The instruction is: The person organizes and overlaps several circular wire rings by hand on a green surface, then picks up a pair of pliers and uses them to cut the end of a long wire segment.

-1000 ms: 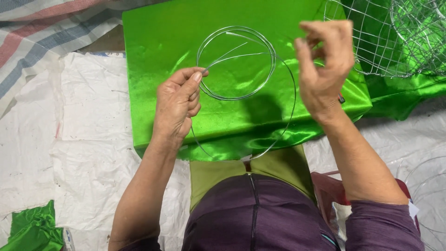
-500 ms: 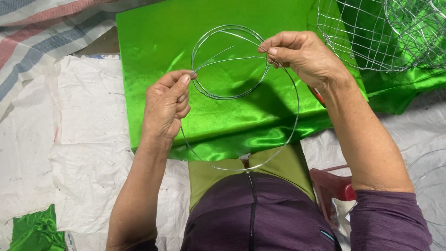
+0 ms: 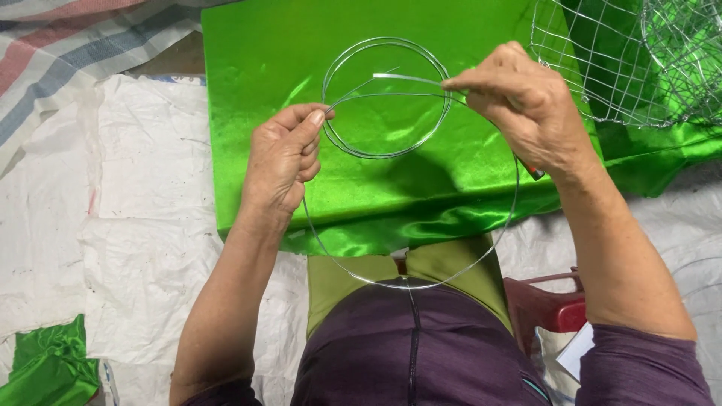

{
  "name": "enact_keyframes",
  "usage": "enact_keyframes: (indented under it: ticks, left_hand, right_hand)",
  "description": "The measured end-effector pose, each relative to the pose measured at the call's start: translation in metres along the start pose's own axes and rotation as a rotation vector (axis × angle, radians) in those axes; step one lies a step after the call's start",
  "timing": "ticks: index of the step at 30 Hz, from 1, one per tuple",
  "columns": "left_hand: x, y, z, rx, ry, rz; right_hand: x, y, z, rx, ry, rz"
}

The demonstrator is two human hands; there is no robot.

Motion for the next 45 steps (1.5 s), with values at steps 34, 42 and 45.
enact_keyframes:
  ticks: [34,42,45]
  left_hand:
    - [-0.033,0.061,-0.019,-0.092,0.162,-0.079]
    - [-0.033,0.076,-0.008,-0.079,0.248,-0.160]
    - [-0.032,0.079,-0.002,-0.102,0.170,-0.181]
  right_hand:
    - [-0.044,0.054,0.012,0.288,0.622,0.601]
    - [-0.008,0.042,-0.035,0.017,-0.044,0.327]
    - [0.001,0.045,-0.044,-0.026,-0.094,0.327]
Point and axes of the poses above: each hand's wrist, its own y-axis away from the middle knuckle, its own x-axis out of the back of the hand, z = x × y, the point moved 9 cm from there along -y, towards the middle knuckle, and after that the axes turned 6 degrees about z, right-handed, at the moved point
